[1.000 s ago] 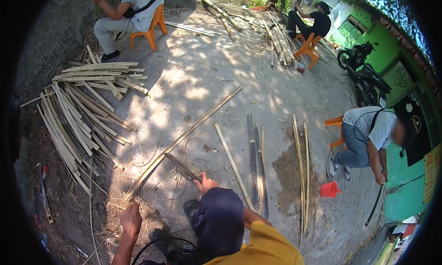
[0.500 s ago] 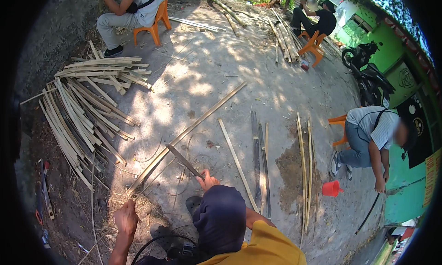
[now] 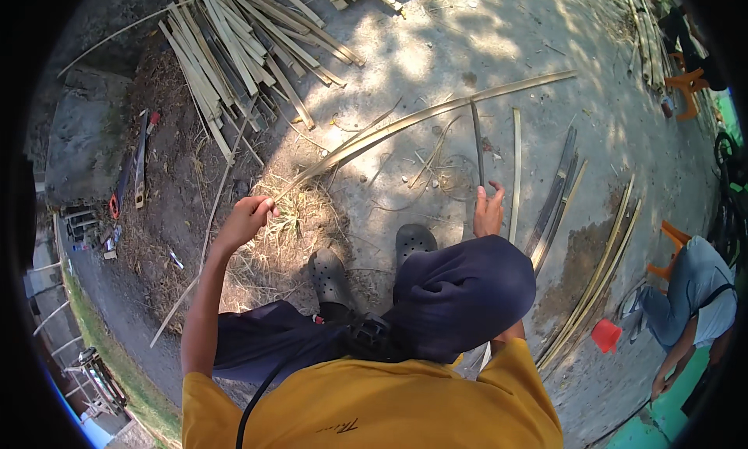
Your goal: The person trims a long bamboo strip by pulling it against the blade of a machete held in their hand, removing shavings to thin the material. They repeat the action several times to reach a desired thickness and pick up a new strip from the ground to continue.
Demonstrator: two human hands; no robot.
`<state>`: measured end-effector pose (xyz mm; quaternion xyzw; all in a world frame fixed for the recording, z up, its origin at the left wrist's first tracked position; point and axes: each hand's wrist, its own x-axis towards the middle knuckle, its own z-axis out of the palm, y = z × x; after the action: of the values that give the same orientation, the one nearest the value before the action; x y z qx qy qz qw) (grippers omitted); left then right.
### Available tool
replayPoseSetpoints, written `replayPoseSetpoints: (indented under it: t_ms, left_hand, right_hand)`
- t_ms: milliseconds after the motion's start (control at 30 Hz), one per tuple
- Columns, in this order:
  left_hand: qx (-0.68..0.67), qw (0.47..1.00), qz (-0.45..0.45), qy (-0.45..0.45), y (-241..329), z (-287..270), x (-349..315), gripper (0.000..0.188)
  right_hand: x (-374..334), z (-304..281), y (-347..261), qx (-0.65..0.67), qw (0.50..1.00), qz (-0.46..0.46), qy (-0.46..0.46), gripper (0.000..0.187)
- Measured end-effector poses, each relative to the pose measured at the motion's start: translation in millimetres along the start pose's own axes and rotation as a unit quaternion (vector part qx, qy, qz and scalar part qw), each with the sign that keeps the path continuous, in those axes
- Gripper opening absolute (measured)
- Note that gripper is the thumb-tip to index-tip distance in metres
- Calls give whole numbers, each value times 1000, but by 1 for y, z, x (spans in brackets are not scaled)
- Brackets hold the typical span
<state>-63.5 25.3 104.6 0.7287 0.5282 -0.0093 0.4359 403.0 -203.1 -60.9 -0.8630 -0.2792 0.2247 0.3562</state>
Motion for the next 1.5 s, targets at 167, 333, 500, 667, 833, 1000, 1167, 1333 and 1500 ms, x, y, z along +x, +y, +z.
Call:
replayPoseSetpoints:
  t_ms: [167, 333, 500, 667, 833, 1000, 1167, 1333, 1500]
  left_hand:
    - [-140, 983, -9, -115, 51, 76, 57, 36]
    - [-249, 950, -75, -176, 58, 164, 103, 36]
    - [-267, 944, -66, -182, 63, 204, 121, 33]
    - [-260, 948, -55, -173, 56, 209, 119, 35]
    - [-251, 948, -66, -183, 54, 216, 116, 35]
    - [-240, 957, -53, -156, 47, 217, 115, 35]
    - [-280, 935, -91, -196, 57, 212, 114, 34]
    - [-292, 931, -117, -187, 66, 211, 118, 34]
    - [-258, 941, -92, -200, 72, 213, 119, 33]
  right_hand:
    - [-25, 1, -11, 99, 994, -36, -32, 44]
    - [-52, 15, -39, 30, 980, -170, -95, 47]
    - [-63, 33, -31, -44, 965, -179, -184, 53]
    - [-61, 43, -26, -88, 958, -171, -215, 54]
    - [-42, 38, -20, -102, 967, -135, -190, 53]
    - [-52, 38, -28, -101, 960, -148, -215, 51]
    - [-45, 35, -16, -84, 965, -152, -194, 50]
    - [-46, 43, -20, -67, 970, -142, -186, 52]
    - [-41, 35, -17, -80, 964, -162, -196, 51]
